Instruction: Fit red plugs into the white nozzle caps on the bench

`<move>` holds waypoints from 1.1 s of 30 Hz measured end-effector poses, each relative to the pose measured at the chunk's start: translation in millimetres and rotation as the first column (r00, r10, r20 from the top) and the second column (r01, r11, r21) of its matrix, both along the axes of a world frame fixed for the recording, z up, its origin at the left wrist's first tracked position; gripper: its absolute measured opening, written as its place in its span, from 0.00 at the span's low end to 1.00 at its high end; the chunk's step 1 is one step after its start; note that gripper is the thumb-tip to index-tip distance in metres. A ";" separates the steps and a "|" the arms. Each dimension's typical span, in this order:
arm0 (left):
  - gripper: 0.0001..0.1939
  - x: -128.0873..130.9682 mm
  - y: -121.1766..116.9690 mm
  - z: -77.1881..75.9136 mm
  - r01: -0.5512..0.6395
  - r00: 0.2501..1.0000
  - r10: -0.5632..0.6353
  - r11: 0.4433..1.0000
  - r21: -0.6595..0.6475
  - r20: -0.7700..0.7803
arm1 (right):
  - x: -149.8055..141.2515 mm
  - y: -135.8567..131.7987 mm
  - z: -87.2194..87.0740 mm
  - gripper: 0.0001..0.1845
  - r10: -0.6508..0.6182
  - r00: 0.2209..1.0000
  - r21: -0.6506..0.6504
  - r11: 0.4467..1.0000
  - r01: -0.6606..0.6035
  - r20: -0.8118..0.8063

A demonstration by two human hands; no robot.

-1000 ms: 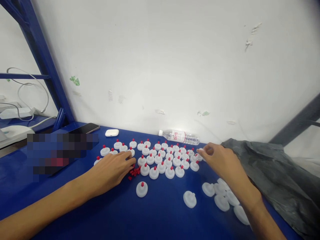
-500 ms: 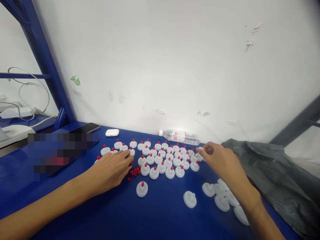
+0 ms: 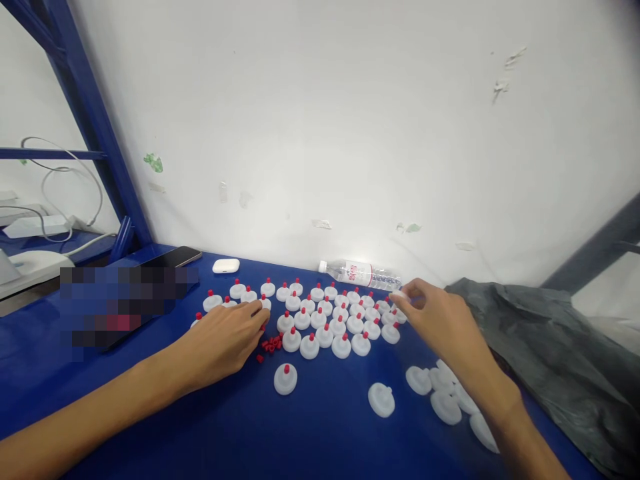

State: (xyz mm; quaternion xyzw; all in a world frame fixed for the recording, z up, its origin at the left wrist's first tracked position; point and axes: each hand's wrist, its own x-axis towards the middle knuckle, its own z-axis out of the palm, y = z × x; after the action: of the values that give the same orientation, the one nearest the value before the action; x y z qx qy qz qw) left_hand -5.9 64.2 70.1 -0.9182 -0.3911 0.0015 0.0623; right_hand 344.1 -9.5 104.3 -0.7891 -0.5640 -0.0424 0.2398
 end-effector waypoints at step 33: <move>0.09 7.9 -23.6 -3.1 0.309 0.559 -0.322 0.936 0.168 0.764 | -106.2 -17.3 -40.0 0.12 0.789 0.609 0.450 0.517 -0.728 0.079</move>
State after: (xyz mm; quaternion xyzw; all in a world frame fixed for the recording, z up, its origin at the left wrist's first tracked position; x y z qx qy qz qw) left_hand 2.0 40.6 66.9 -0.8806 -0.2084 -0.4116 -0.1079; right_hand 237.9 -26.7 64.3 -0.3879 -0.8086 -0.0056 0.4423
